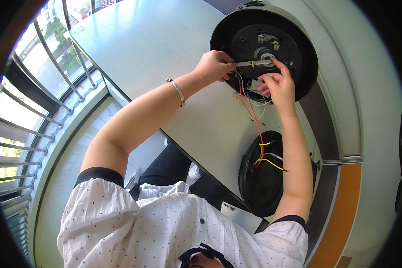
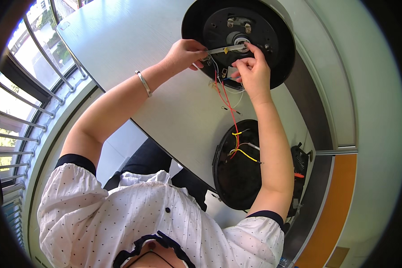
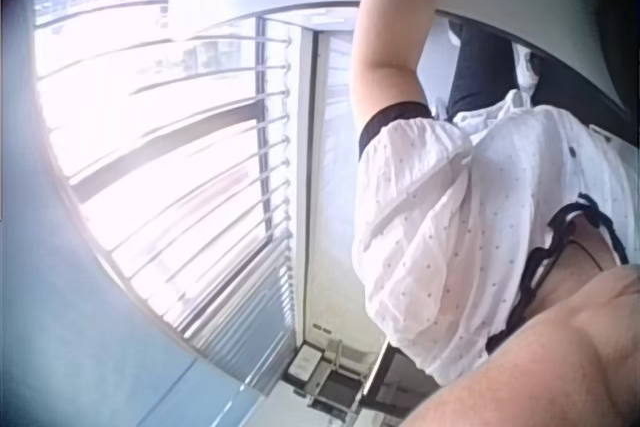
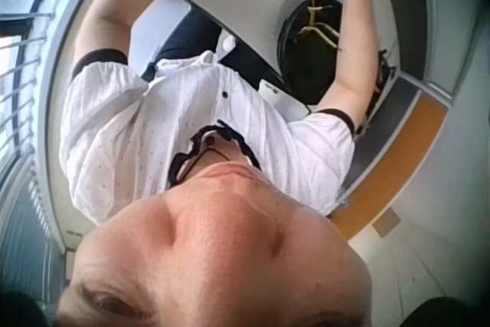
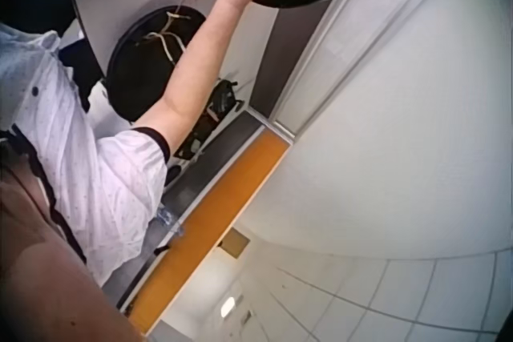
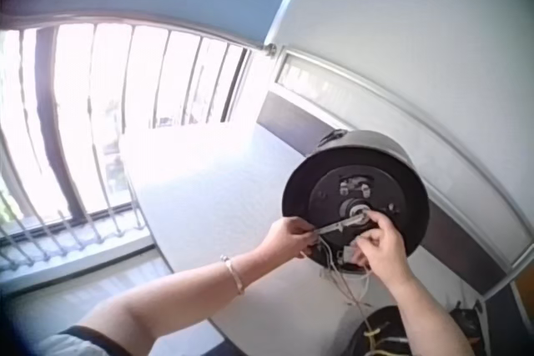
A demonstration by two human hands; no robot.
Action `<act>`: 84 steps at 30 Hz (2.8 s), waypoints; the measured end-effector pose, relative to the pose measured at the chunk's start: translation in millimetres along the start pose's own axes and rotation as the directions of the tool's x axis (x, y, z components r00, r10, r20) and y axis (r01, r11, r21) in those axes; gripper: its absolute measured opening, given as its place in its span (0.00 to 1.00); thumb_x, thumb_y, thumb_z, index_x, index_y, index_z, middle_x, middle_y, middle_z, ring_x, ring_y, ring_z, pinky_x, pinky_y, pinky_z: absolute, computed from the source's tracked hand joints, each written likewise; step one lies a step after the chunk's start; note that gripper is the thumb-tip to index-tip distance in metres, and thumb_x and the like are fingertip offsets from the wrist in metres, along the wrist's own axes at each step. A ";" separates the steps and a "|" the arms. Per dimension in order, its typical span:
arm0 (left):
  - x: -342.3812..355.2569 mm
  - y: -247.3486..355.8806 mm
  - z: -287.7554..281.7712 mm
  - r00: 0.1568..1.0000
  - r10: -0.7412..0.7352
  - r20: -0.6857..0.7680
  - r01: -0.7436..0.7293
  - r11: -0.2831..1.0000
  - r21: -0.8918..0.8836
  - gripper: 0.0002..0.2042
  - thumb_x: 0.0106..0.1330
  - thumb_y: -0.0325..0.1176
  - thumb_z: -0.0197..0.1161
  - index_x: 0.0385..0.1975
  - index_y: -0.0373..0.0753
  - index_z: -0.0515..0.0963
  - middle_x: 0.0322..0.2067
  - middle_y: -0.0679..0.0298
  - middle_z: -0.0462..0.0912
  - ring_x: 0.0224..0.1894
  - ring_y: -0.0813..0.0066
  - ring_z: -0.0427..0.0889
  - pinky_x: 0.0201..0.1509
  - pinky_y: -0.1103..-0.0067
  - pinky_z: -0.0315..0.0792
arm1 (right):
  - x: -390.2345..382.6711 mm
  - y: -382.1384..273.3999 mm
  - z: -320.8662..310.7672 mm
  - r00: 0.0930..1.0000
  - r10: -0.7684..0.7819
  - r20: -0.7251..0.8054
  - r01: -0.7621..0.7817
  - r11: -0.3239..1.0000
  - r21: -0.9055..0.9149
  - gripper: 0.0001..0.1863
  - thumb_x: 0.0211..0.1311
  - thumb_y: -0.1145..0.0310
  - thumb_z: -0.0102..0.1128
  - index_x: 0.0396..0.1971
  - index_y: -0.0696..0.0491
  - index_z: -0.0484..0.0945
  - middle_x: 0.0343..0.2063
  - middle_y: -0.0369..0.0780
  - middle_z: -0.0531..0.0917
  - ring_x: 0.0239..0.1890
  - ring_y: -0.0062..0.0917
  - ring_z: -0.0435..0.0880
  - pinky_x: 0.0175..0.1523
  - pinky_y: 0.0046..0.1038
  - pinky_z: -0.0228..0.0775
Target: The person uses a screwdriver to remove screws from a black circular device and then manipulates internal wires and components with their hands. They repeatedly adjust connections and parts inside the device while it rests on a white desk.
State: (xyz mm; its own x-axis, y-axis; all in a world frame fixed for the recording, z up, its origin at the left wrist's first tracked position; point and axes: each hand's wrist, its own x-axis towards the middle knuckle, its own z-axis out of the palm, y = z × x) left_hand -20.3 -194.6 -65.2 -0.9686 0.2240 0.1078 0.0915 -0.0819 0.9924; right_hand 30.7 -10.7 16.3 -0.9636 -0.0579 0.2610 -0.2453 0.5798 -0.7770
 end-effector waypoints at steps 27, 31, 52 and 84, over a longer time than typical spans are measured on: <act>-7.0 9.4 0.7 0.996 -0.073 -0.041 0.073 0.997 -0.012 0.10 0.57 0.30 0.60 0.33 0.28 0.75 0.27 0.58 0.80 0.26 0.74 0.82 0.27 0.82 0.78 | -7.2 -7.4 -5.4 0.956 -0.275 -0.100 0.245 0.939 -0.240 0.16 0.55 0.77 0.57 0.45 0.59 0.73 0.29 0.39 0.82 0.24 0.19 0.81 0.26 0.17 0.71; -4.0 4.5 0.6 0.996 -0.068 -0.055 0.067 0.998 -0.013 0.10 0.57 0.30 0.60 0.33 0.29 0.75 0.27 0.58 0.80 0.27 0.74 0.82 0.28 0.81 0.78 | -14.0 -20.7 -7.9 0.744 -0.660 -0.106 0.446 0.608 -0.657 0.10 0.50 0.77 0.61 0.36 0.55 0.79 0.29 0.36 0.81 0.25 0.21 0.79 0.29 0.20 0.72; -5.4 5.0 4.5 0.979 0.050 -0.198 0.001 0.968 0.251 0.07 0.54 0.29 0.58 0.25 0.31 0.74 0.22 0.61 0.78 0.21 0.79 0.79 0.25 0.82 0.74 | 23.8 -35.5 -58.1 0.661 -0.740 -0.124 0.258 0.379 -0.889 0.17 0.59 0.76 0.48 0.49 0.51 0.72 0.37 0.45 0.81 0.35 0.39 0.81 0.38 0.32 0.74; -13.0 15.4 -6.0 0.981 0.015 -0.196 0.035 0.967 0.250 0.15 0.53 0.39 0.63 0.30 0.32 0.74 0.24 0.60 0.78 0.27 0.72 0.79 0.30 0.77 0.74 | 2.7 2.7 11.4 0.975 -0.192 -0.114 0.187 0.981 -0.054 0.21 0.52 0.81 0.53 0.50 0.62 0.71 0.35 0.40 0.79 0.26 0.21 0.81 0.27 0.19 0.74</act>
State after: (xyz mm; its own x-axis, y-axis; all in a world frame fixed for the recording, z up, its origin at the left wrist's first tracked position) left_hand -7.7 -204.6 -51.6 -0.9937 0.0285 0.1088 0.1121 0.1720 0.9787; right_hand 26.2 -18.6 8.5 -0.8802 -0.0748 0.4687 -0.4146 0.6019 -0.6825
